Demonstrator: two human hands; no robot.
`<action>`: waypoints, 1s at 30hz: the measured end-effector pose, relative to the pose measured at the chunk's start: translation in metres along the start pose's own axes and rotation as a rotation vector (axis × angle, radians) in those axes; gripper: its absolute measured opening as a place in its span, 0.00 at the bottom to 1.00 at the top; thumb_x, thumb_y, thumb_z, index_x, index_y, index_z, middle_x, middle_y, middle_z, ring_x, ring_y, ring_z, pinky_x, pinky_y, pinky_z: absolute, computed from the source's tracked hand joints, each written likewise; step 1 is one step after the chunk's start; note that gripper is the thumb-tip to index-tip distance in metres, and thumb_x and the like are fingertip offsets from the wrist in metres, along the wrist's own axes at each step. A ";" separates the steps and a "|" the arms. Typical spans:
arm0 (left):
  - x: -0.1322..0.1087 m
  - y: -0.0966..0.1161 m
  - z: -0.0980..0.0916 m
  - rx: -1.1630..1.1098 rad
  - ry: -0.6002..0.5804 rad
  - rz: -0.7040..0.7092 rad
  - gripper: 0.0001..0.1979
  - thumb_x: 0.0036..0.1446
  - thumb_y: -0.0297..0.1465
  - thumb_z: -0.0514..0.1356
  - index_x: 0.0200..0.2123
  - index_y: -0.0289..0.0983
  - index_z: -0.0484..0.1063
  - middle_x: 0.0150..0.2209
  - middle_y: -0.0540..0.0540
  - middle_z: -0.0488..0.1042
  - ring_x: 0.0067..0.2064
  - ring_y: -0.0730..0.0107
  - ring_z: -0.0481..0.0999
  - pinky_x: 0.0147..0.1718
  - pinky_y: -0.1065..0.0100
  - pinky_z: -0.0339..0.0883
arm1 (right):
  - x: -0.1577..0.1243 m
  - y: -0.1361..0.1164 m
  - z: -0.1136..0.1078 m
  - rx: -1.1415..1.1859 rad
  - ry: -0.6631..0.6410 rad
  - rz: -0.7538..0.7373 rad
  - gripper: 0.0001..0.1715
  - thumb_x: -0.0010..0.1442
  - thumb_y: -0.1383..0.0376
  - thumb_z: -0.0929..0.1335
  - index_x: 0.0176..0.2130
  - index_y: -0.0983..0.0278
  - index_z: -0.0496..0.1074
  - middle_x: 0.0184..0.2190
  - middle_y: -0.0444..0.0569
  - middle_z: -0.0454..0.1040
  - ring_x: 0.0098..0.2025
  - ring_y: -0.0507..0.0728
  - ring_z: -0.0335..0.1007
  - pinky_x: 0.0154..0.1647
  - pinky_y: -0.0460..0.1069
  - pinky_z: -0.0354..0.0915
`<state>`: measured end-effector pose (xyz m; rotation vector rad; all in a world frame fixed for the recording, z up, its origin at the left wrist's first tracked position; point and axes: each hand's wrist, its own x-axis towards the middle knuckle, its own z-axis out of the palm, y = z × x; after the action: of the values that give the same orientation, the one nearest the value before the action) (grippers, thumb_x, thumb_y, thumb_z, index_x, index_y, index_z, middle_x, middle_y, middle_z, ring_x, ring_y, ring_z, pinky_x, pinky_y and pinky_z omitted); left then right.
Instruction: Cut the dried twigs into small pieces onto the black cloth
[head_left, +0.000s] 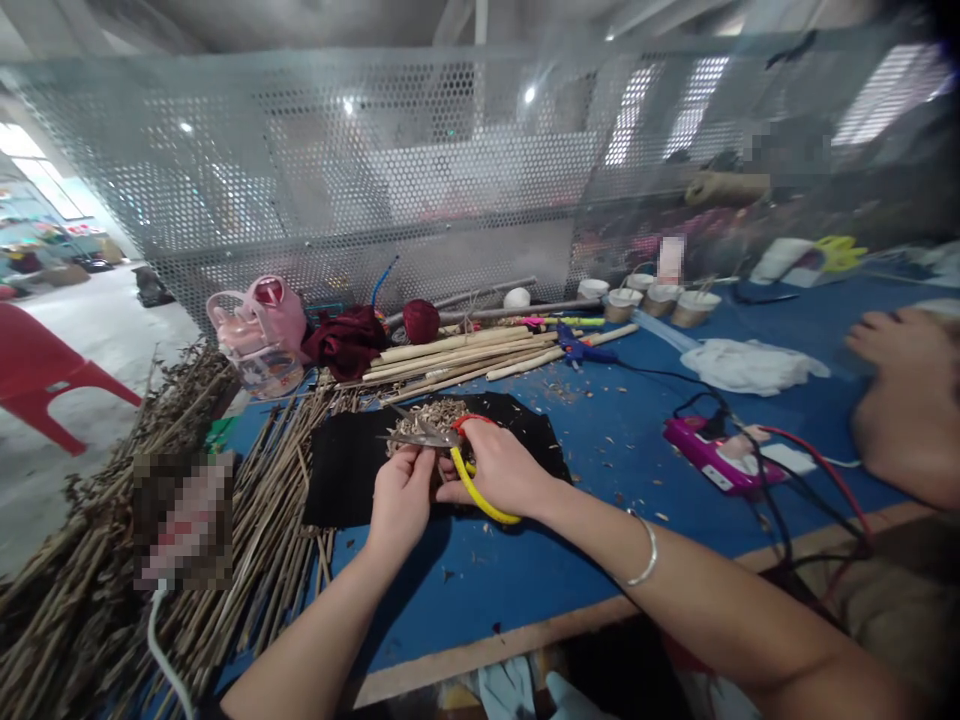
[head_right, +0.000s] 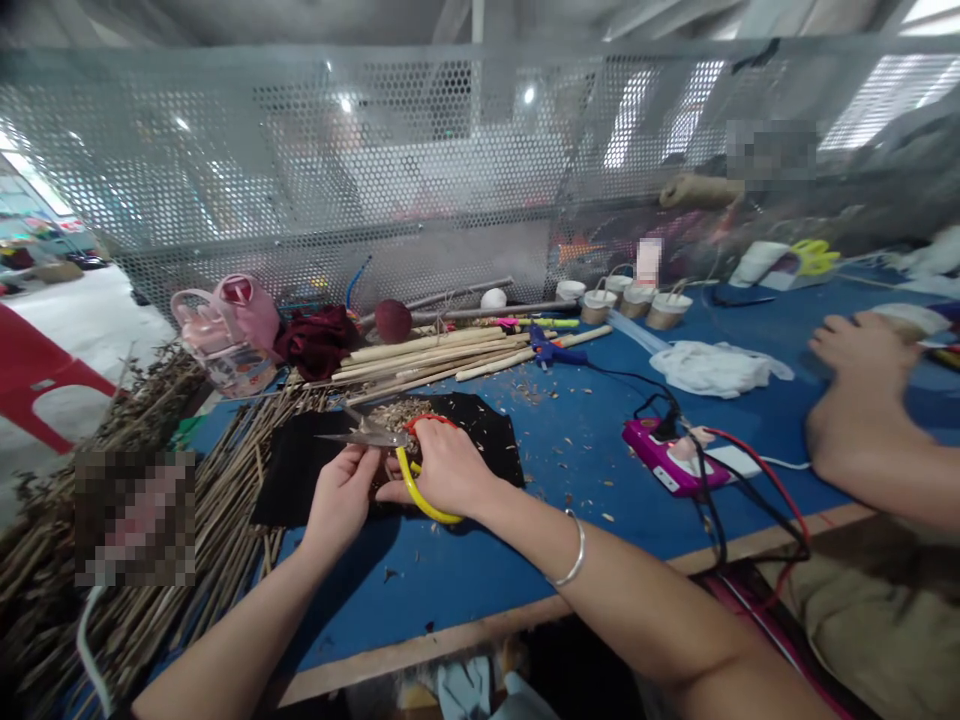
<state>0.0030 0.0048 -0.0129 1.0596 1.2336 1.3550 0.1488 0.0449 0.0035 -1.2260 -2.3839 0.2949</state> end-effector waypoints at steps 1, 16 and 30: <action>0.000 -0.001 0.000 0.020 -0.014 0.019 0.15 0.52 0.39 0.56 0.32 0.32 0.71 0.28 0.44 0.76 0.28 0.67 0.75 0.31 0.68 0.68 | 0.000 0.000 0.000 -0.002 0.007 -0.007 0.35 0.40 0.41 0.69 0.36 0.65 0.61 0.32 0.51 0.68 0.33 0.58 0.65 0.31 0.49 0.56; 0.002 -0.002 0.003 -0.015 0.000 -0.031 0.14 0.51 0.39 0.55 0.30 0.33 0.69 0.21 0.47 0.73 0.19 0.73 0.69 0.20 0.72 0.64 | 0.005 0.010 0.015 -0.092 0.051 -0.024 0.35 0.40 0.40 0.68 0.36 0.64 0.61 0.33 0.51 0.67 0.35 0.59 0.65 0.34 0.51 0.57; 0.032 0.021 0.015 -0.165 0.192 0.074 0.10 0.51 0.38 0.53 0.33 0.36 0.63 0.23 0.51 0.71 0.23 0.72 0.73 0.18 0.74 0.64 | 0.037 0.021 -0.005 0.143 0.516 -0.035 0.25 0.54 0.51 0.64 0.43 0.67 0.61 0.37 0.53 0.67 0.36 0.56 0.63 0.37 0.48 0.59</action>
<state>0.0114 0.0387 0.0088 0.8828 1.2060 1.6172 0.1479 0.0873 0.0107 -1.0414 -1.9042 0.1150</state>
